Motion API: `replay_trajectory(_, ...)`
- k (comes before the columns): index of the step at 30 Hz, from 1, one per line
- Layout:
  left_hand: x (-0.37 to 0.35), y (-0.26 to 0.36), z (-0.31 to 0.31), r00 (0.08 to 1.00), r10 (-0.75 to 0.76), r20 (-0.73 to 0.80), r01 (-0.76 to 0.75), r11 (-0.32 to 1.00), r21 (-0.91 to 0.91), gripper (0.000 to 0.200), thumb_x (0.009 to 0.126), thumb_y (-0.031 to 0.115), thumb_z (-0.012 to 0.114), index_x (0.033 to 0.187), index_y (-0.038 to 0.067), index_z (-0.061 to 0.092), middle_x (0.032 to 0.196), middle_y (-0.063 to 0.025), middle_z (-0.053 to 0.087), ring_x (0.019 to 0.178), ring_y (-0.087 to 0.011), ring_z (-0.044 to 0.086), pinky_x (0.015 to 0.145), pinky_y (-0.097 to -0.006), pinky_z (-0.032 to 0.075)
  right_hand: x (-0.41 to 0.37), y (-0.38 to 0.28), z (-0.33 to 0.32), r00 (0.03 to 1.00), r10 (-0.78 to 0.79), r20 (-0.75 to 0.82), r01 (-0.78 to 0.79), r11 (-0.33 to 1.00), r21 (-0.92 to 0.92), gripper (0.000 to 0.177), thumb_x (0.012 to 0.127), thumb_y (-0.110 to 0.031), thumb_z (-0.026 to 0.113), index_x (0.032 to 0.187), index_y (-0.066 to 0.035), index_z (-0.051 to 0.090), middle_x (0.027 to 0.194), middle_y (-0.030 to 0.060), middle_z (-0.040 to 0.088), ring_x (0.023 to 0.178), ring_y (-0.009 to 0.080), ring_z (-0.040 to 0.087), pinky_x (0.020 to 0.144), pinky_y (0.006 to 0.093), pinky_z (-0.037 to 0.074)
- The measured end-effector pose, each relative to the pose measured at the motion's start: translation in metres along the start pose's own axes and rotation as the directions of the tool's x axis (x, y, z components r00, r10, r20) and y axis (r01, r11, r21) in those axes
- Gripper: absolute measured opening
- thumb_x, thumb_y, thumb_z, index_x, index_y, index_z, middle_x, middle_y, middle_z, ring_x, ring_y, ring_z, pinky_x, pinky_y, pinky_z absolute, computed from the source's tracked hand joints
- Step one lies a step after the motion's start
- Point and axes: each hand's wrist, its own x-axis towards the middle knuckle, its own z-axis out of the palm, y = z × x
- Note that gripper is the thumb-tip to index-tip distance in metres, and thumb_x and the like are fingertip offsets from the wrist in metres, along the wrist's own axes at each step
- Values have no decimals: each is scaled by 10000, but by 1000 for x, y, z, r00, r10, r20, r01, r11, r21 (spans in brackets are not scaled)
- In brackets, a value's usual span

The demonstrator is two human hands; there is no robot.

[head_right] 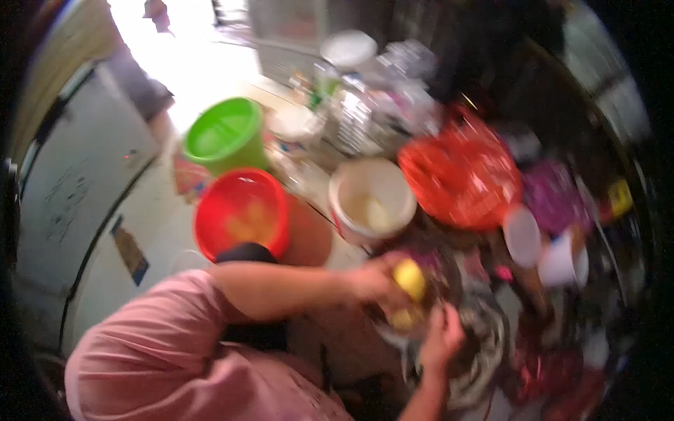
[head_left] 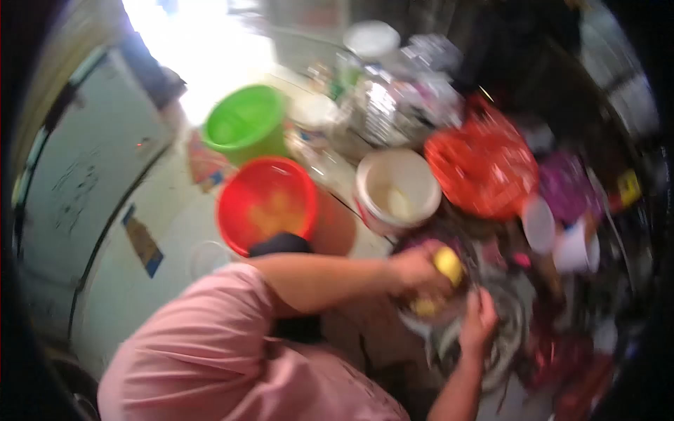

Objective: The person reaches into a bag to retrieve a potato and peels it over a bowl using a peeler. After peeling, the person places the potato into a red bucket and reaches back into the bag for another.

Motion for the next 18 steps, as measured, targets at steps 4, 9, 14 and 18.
replay_trajectory(4, -9, 12, 11, 999, 46, -12, -47, 992, -119, 689, 728, -41, 771, 1305, 84, 416, 1074, -84, 624, 909, -200, 660, 697, -317, 587, -16, -10, 9, 983, -180, -32, 177, 981, -83, 239, 947, -158, 581, 1119, -7, 650, 993, 167, 704, 925, 237, 680, 831, 348, 512)
replay_trajectory(9, -13, 6, 18, 999, 36, -21, -39, 987, -159, 648, 758, -35, 741, 1308, 59, 413, 1053, -89, 621, 860, -187, 660, 689, -308, 585, -21, -9, 14, 964, -266, -22, 259, 952, -163, 217, 935, -135, 593, 1100, -4, 642, 976, 210, 687, 931, 345, 683, 789, 389, 523)
replay_trajectory(14, -15, -6, 15, 966, 171, 196, -139, 977, -164, 827, 645, -88, 770, 1362, 100, 402, 1156, -61, 602, 1069, -211, 611, 907, -369, 524, 7, 19, 0, 997, 50, -52, -57, 987, -151, 246, 956, -190, 550, 1097, -13, 646, 940, 192, 689, 865, 317, 686, 763, 364, 516)
replay_trajectory(18, -20, 3, 16, 944, 232, 233, -172, 952, -251, 839, 643, -68, 794, 1369, 110, 414, 1191, -48, 592, 1172, -200, 540, 1037, -386, 420, 12, 30, -11, 985, 145, -96, -157, 979, -133, 284, 977, -238, 560, 1085, 8, 654, 828, 56, 660, 732, 104, 563, 692, 278, 470)
